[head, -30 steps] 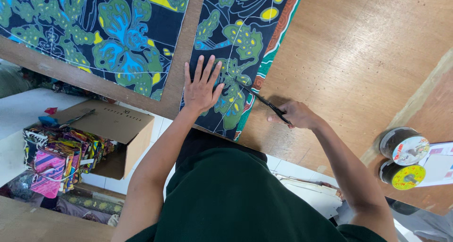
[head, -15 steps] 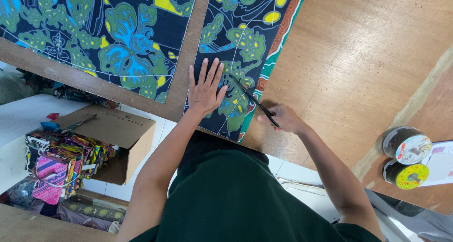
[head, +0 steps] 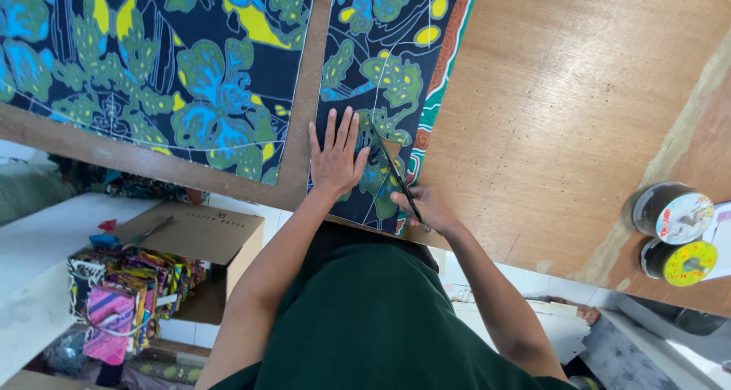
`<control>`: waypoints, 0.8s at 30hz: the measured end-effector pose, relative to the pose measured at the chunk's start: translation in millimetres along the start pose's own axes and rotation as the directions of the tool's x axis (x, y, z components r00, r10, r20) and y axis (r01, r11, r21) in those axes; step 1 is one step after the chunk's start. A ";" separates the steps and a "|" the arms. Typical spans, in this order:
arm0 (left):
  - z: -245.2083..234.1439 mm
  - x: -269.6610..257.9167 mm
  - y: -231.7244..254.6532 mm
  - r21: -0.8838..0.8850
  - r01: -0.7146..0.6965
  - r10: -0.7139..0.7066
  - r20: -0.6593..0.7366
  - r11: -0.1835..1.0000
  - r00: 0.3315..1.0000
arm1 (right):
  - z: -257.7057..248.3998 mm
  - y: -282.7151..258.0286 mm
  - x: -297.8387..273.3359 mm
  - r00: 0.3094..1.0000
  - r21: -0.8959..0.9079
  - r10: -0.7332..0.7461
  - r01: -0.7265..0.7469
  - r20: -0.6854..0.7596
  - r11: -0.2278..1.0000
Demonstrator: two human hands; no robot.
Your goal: The person uses shears to cut a large piece of patterned fabric on a wooden table, following white chalk lines. They cut multiple sections, including a long strip and larger panels, and set the cut pieces aside.
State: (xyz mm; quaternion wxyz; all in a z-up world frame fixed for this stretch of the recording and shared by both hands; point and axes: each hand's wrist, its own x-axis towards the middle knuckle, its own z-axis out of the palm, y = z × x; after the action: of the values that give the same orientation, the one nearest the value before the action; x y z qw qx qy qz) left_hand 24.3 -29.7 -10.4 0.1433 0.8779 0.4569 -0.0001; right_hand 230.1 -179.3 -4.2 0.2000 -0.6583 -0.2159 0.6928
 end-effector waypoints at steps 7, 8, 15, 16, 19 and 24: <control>-17.0 4.5 -8.6 -0.122 -0.060 0.062 0.013 0.991 0.998 | 49.4 4.9 -9.2 0.995 0.277 0.001 0.027 -0.100 0.961; -21.0 10.4 -13.6 -0.124 -0.116 0.119 0.021 0.986 0.993 | 56.4 6.5 -10.2 0.994 0.318 -0.001 0.035 -0.107 0.947; -43.5 65.2 -73.1 -0.040 -0.532 0.533 0.065 0.846 0.843 | 103.3 9.9 -17.3 0.970 0.374 0.106 -0.017 -0.219 0.927; -43.8 74.0 -75.7 -0.031 -0.572 0.572 0.071 0.820 0.817 | 102.6 7.2 -15.0 0.963 0.377 0.116 -0.017 -0.241 0.926; -45.9 78.9 -79.0 -0.069 -0.579 0.582 0.036 0.812 0.812 | 113.0 -0.1 -11.6 0.961 0.472 0.119 0.012 -0.248 0.882; -41.0 78.5 -78.0 -0.098 -0.570 0.577 0.083 0.816 0.812 | 117.0 -11.1 7.9 0.958 0.505 0.101 0.051 -0.269 0.862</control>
State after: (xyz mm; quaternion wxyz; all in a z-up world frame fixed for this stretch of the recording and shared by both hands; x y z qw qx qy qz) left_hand 2.1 85.8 -1.0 0.1914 0.9680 0.1621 0.0108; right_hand 112.8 -169.9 0.3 0.3861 -0.6782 0.0135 0.6251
